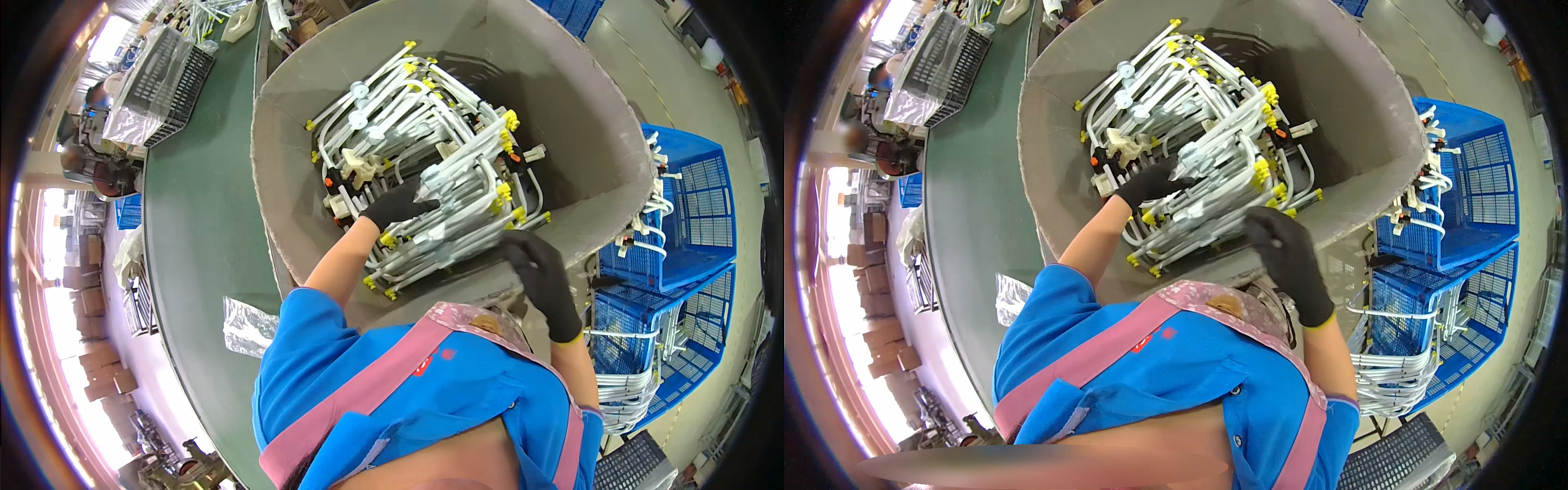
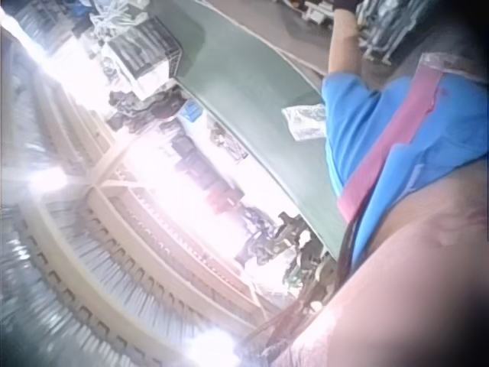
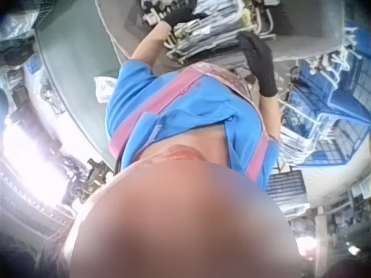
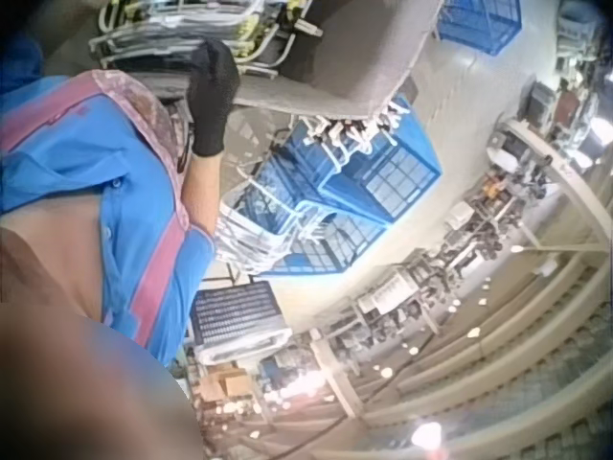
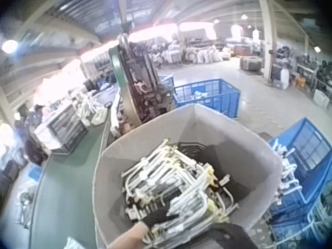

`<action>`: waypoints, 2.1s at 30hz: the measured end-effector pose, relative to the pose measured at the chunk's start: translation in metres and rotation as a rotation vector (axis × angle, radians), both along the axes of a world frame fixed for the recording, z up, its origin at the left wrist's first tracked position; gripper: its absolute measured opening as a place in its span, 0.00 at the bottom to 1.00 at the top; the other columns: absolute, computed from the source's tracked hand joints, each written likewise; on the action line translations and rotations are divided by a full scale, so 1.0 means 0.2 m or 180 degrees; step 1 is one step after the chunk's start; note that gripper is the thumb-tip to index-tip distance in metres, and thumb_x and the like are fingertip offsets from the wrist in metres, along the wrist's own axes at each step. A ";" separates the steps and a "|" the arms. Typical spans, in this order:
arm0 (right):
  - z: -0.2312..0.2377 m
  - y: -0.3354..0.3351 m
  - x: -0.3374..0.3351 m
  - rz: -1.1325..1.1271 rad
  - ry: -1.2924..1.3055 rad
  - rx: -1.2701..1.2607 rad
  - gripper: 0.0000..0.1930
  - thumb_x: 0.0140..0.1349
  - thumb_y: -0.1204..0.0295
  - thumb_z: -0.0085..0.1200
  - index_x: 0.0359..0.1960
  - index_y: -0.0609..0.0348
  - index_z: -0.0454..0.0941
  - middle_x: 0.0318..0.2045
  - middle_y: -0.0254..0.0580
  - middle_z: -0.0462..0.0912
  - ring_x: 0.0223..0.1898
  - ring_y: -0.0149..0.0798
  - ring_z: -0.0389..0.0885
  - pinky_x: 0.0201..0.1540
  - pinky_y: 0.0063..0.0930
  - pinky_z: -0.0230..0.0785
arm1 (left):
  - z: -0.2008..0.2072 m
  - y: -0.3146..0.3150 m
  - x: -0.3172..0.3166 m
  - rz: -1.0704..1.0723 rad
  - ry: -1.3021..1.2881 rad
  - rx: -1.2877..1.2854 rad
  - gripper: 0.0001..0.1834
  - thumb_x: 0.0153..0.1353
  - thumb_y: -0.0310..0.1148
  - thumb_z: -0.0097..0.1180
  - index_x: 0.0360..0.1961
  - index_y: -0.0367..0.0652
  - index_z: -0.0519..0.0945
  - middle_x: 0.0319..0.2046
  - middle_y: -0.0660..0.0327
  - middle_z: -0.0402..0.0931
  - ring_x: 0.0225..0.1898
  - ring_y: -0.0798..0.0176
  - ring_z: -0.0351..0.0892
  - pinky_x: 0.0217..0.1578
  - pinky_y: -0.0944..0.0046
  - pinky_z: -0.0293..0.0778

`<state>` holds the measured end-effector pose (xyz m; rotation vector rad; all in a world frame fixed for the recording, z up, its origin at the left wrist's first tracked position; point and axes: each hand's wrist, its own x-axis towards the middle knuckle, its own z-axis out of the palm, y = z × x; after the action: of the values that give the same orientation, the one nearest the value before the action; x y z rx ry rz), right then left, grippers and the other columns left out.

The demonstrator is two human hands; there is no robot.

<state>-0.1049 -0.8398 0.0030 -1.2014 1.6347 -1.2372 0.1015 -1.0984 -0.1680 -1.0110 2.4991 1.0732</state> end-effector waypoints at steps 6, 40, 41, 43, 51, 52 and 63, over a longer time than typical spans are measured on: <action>-0.12 0.83 -0.40 -0.1734 0.0274 0.0568 0.11 0.66 0.71 0.48 0.44 0.64 0.77 0.36 0.41 0.81 0.36 0.32 0.79 0.41 0.25 0.71 | 0.18 0.20 -0.11 -0.0022 -0.0691 -0.1860 0.46 0.52 0.60 0.57 0.62 0.34 0.61 0.51 0.38 0.71 0.49 0.39 0.75 0.52 0.48 0.68; -0.60 2.63 -0.54 -0.5382 -0.1212 0.0433 0.15 0.66 0.65 0.51 0.45 0.66 0.76 0.33 0.41 0.81 0.34 0.33 0.79 0.38 0.26 0.71 | -0.52 1.95 -3.09 -0.2644 0.1274 0.0373 0.11 0.59 0.34 0.49 0.35 0.42 0.80 0.26 0.57 0.80 0.25 0.60 0.78 0.29 0.60 0.74; -0.59 2.61 -0.59 -0.5294 -0.1198 0.0611 0.11 0.67 0.69 0.49 0.43 0.65 0.75 0.33 0.39 0.80 0.33 0.30 0.77 0.37 0.25 0.70 | -0.62 1.89 -3.22 -0.2919 0.1190 -0.0466 0.11 0.58 0.35 0.49 0.32 0.41 0.80 0.27 0.54 0.80 0.27 0.56 0.79 0.30 0.57 0.74; -0.59 2.54 -0.69 -0.5196 -0.1253 0.0813 0.13 0.66 0.67 0.52 0.46 0.64 0.76 0.33 0.40 0.81 0.34 0.31 0.78 0.38 0.25 0.71 | -0.79 1.76 -3.42 -0.3193 0.0800 -0.1457 0.10 0.56 0.36 0.51 0.28 0.40 0.79 0.29 0.47 0.79 0.31 0.48 0.80 0.31 0.51 0.73; -0.45 2.44 -0.84 -0.5151 -0.0643 0.2321 0.11 0.63 0.70 0.53 0.42 0.65 0.78 0.33 0.53 0.81 0.33 0.47 0.81 0.35 0.34 0.71 | -0.95 1.91 -3.55 -0.1716 0.0097 0.1127 0.20 0.58 0.39 0.52 0.49 0.39 0.72 0.33 0.58 0.75 0.34 0.57 0.74 0.37 0.59 0.70; -0.45 2.43 -0.83 -0.5175 -0.0868 0.2278 0.11 0.63 0.70 0.53 0.42 0.65 0.78 0.33 0.53 0.82 0.33 0.45 0.81 0.35 0.34 0.71 | -0.94 1.94 -3.55 -0.1483 -0.0172 0.1300 0.23 0.58 0.40 0.53 0.52 0.39 0.71 0.35 0.57 0.76 0.34 0.57 0.75 0.37 0.59 0.71; -0.50 2.54 -0.85 -0.5248 -0.0921 0.2136 0.13 0.63 0.66 0.53 0.41 0.63 0.78 0.29 0.53 0.81 0.32 0.49 0.81 0.37 0.37 0.71 | -0.61 2.59 -3.53 -0.1708 0.0736 0.0973 0.18 0.63 0.44 0.53 0.38 0.37 0.75 0.28 0.52 0.76 0.28 0.58 0.76 0.29 0.58 0.71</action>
<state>-0.2740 -0.3321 -0.0965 0.9933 2.4389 -1.2992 -0.6048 -0.5799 -0.2896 -0.1209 2.4467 1.3777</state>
